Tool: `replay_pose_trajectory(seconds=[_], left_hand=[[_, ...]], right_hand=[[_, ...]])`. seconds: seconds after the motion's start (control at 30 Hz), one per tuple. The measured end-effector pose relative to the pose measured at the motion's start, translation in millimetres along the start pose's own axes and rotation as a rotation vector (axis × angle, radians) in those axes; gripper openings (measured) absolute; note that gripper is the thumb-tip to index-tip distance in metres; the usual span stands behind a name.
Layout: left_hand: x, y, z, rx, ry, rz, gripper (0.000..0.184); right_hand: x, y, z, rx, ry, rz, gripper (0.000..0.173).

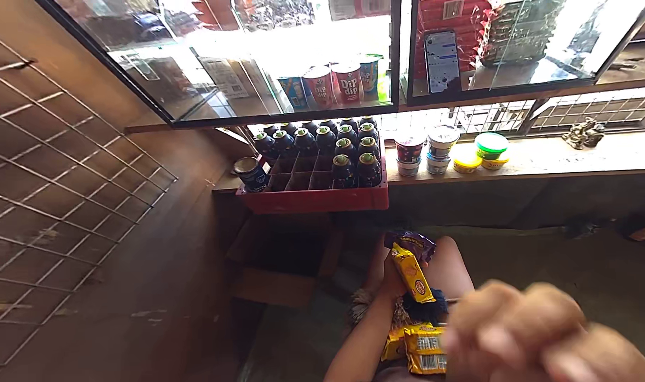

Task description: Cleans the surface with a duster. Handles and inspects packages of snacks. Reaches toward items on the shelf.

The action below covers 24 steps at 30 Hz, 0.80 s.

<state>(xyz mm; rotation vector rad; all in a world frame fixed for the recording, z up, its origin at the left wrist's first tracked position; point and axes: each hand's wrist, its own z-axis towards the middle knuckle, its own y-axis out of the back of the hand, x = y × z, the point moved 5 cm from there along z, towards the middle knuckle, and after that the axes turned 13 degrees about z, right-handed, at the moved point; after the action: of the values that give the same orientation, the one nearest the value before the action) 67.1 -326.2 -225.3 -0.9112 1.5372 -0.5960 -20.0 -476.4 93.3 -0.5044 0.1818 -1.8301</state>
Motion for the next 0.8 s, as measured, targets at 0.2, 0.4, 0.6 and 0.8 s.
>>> replay_pose_trajectory(seconds=[0.2,0.4,0.6,0.8], left_hand=[[5,5,1,0.032,-0.015,0.115,0.069],[14,12,9,-0.015,0.081,0.102,0.069],[13,14,9,-0.052,0.105,0.065,0.068],[12,15,7,-0.078,0.142,0.052,0.072]], right_hand=[[-93,131,-10,-0.082,-0.366,-0.717,0.025],[-177,241,-55,0.103,-1.099,-1.142,0.054],[-232,289,-77,0.088,-1.268,-1.133,0.071],[-265,309,-71,0.095,-1.294,-1.267,0.077]])
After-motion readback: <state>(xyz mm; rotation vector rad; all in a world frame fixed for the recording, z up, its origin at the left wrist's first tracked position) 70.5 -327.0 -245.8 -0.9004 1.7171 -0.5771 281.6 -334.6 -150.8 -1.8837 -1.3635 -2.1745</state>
